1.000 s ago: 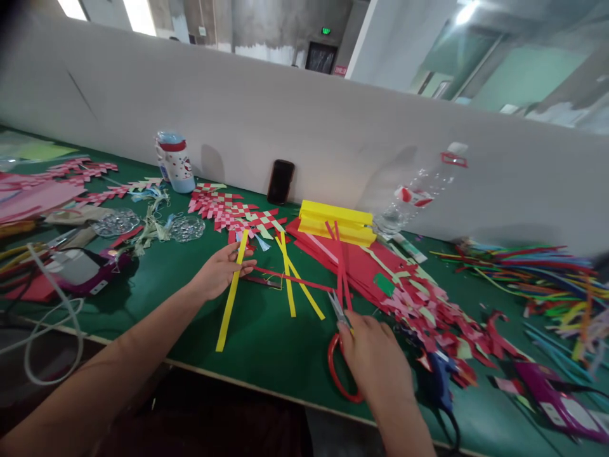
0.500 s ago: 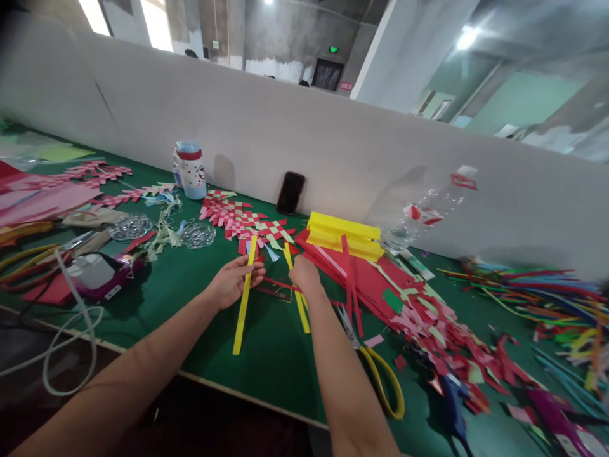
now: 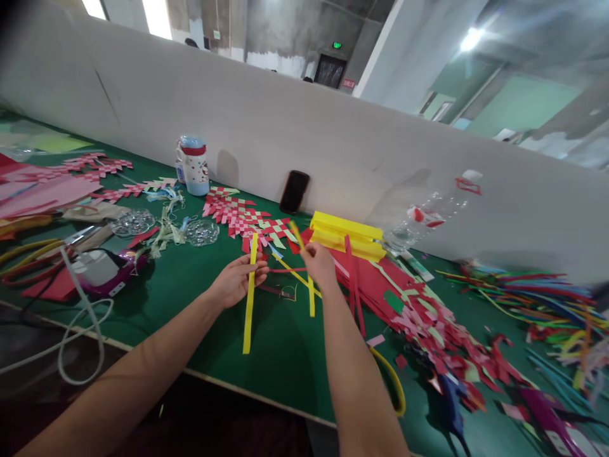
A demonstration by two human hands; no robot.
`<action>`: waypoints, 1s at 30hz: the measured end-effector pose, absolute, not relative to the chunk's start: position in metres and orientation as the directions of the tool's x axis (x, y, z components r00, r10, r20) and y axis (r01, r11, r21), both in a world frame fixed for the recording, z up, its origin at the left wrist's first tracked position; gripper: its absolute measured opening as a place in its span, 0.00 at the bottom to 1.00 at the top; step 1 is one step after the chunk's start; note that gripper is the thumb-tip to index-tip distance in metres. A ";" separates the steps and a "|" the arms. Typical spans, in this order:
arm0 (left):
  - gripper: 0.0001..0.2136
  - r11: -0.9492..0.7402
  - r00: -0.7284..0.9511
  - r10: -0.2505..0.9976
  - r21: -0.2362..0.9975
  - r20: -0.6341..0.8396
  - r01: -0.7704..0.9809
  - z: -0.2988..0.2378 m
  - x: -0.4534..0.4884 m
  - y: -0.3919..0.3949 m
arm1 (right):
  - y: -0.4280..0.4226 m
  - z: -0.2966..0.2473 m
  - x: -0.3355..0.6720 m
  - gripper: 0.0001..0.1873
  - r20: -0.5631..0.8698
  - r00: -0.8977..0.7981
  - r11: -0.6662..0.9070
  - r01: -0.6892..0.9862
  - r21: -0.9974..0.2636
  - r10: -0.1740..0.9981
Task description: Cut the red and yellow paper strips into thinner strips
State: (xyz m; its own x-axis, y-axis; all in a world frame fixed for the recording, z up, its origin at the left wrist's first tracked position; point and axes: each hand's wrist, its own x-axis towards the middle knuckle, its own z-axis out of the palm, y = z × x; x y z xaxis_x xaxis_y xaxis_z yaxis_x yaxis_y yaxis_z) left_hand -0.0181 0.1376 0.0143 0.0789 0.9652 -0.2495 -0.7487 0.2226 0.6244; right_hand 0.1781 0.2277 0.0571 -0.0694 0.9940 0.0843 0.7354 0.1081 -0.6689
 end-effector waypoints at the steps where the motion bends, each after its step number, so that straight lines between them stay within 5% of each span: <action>1: 0.12 0.216 0.076 0.967 0.620 -0.245 -0.754 0.014 -0.018 0.138 | 0.230 0.066 0.181 0.18 0.159 -0.019 0.128 0.690 -0.712 0.987; 6: 0.07 0.183 0.057 0.972 0.591 -0.226 -0.785 0.014 -0.020 0.139 | 0.236 0.101 0.185 0.16 0.330 0.138 0.239 0.448 -0.862 0.934; 13: 0.08 0.162 0.071 0.982 0.579 -0.176 -0.799 0.020 -0.016 0.135 | 0.187 0.072 0.144 0.13 0.033 -0.206 0.100 0.323 -0.941 0.978; 22: 0.13 0.171 0.014 0.968 0.619 -0.250 -0.766 0.014 -0.017 0.137 | 0.139 0.046 0.128 0.09 -0.128 -0.397 0.089 0.484 -0.871 0.909; 30: 0.17 0.153 -0.095 0.928 0.602 -0.359 -0.784 0.014 -0.027 0.142 | 0.166 0.050 0.222 0.12 0.034 -0.112 0.112 0.822 -0.559 0.993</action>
State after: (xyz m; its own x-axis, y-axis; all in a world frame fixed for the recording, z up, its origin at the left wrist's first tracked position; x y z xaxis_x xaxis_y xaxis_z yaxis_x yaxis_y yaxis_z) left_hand -0.0269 0.1418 0.0143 -0.0947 0.9285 -0.3592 -0.7839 0.1528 0.6017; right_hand 0.2225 0.1661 0.0498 -0.1121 0.9931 0.0341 0.8215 0.1120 -0.5590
